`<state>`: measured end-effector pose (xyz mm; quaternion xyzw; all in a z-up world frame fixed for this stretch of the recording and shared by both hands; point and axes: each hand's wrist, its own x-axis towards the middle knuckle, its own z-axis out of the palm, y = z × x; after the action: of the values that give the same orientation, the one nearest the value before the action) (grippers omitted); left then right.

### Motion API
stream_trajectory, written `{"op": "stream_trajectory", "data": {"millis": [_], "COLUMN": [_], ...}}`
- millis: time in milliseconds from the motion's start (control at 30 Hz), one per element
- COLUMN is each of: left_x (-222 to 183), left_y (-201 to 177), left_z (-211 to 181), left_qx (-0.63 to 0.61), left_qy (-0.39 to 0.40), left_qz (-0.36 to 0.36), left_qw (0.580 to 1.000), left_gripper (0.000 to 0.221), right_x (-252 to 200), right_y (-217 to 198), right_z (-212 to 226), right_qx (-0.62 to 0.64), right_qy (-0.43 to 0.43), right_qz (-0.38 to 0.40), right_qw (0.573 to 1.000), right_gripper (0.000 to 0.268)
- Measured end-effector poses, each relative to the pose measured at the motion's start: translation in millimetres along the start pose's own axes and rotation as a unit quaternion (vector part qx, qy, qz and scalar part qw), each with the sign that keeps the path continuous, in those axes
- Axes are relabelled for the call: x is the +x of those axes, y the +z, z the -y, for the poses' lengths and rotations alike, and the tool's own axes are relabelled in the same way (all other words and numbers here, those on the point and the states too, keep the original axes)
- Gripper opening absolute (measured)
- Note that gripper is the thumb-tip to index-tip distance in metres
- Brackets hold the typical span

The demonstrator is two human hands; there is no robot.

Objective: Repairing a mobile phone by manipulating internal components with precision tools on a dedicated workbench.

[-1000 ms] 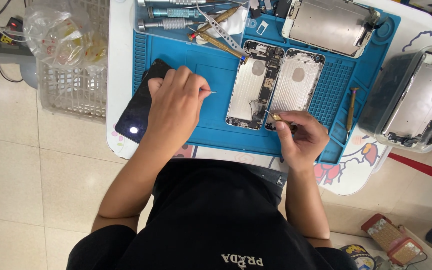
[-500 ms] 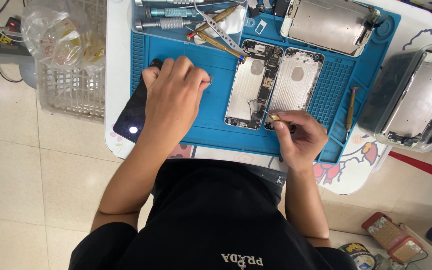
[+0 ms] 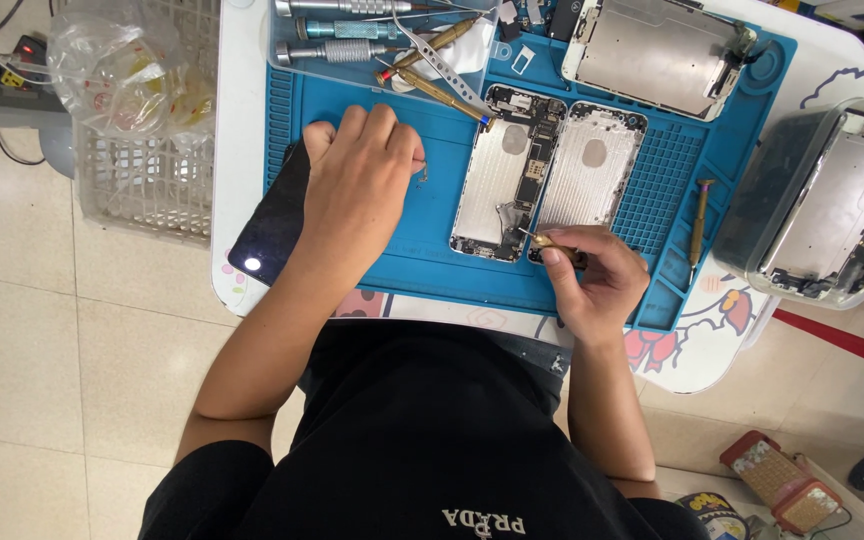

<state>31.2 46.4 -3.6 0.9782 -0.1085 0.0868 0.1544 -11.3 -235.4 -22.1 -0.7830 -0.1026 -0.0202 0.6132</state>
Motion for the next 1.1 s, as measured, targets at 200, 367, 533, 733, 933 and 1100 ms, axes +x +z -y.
{"op": "stream_trajectory", "data": {"millis": [200, 367, 533, 733, 933, 1100], "left_x": [-2, -4, -6, -10, -20, -35], "left_y": [-2, -5, -6, -26, -37, -27], "left_z": [-1, 0, -1, -5, -27, -44], "left_qx": [-0.003, -0.010, -0.035, -0.115, -0.206, -0.249], "left_qy": [-0.006, -0.018, -0.020, -0.021, -0.061, -0.040], "left_qz": [0.004, -0.010, -0.003, -0.014, -0.080, -0.133], "left_qw": [1.000, 1.000, 0.999, 0.993, 0.973, 0.959], "left_gripper": [0.012, 0.011, 0.012, 0.011, 0.012, 0.010], "right_x": [0, 0, 2, 23, 0, 13], "right_y": [1, 1, 3, 18, 31, 56], "right_z": [1, -1, 4, 46, 35, 47], "right_qx": [-0.001, -0.004, -0.005, 0.048, 0.018, 0.194], "right_qy": [0.005, 0.010, 0.026, 0.079, 0.140, 0.174], "right_qz": [0.005, 0.007, 0.003, 0.047, 0.118, 0.066], "right_qw": [1.000, 1.000, 1.000, 0.995, 0.983, 0.963], "right_gripper": [0.012, 0.012, 0.012, 0.023, 0.014, 0.029]}}
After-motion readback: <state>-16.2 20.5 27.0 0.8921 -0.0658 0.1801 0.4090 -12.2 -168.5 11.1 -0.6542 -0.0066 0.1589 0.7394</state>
